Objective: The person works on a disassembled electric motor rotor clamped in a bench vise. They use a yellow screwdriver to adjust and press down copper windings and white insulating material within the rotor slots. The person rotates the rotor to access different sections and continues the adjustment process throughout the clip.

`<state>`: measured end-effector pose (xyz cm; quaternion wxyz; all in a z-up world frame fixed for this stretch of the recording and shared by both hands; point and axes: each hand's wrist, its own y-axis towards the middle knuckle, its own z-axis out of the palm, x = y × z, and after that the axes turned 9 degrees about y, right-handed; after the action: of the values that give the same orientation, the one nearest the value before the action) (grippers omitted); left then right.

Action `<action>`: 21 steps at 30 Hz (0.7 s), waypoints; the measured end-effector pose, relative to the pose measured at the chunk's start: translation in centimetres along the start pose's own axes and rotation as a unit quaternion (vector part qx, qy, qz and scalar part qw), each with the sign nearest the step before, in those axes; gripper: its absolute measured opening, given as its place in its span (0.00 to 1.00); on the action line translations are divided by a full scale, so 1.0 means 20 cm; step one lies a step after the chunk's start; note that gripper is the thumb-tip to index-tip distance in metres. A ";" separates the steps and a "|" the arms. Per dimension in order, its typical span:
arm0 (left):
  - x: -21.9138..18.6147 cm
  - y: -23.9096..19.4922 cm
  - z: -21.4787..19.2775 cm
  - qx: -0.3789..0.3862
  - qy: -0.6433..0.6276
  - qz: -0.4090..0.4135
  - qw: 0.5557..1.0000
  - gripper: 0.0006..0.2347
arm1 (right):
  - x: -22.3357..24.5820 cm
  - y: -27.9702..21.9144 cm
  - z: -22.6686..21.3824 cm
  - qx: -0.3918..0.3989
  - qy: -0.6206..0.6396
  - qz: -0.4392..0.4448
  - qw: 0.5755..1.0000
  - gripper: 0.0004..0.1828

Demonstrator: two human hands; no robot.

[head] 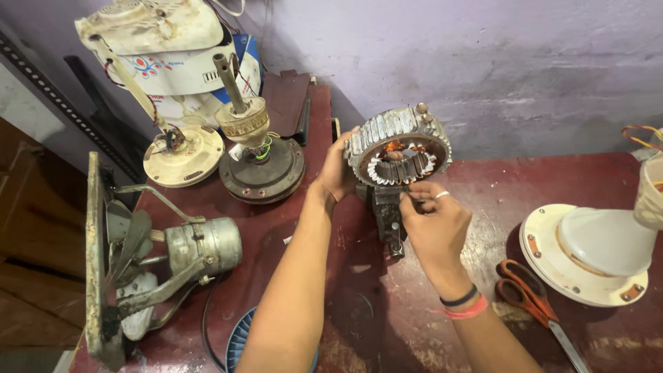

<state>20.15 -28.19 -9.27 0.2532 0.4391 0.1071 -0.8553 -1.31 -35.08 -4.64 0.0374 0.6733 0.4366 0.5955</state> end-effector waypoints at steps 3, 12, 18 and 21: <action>0.02 0.01 -0.02 0.014 -0.022 0.034 0.999 0.20 | 0.00 -0.03 -0.04 0.002 0.017 0.022 1.000 0.09; 0.03 0.00 -0.01 0.001 0.015 0.048 0.999 0.23 | -0.03 -0.03 -0.06 0.005 0.046 -0.002 0.999 0.06; -0.02 -0.05 0.04 0.082 0.056 0.043 0.994 0.35 | -0.05 0.00 -0.04 0.001 0.049 -0.030 0.998 0.06; -0.02 -0.05 0.05 0.060 0.064 0.030 0.996 0.38 | -0.06 0.01 -0.03 -0.003 0.055 -0.024 0.998 0.06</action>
<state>19.09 -27.52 -8.44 0.2445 0.5101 0.0585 -0.8226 -1.52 -36.26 -5.34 0.0297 0.6285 0.4525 0.6320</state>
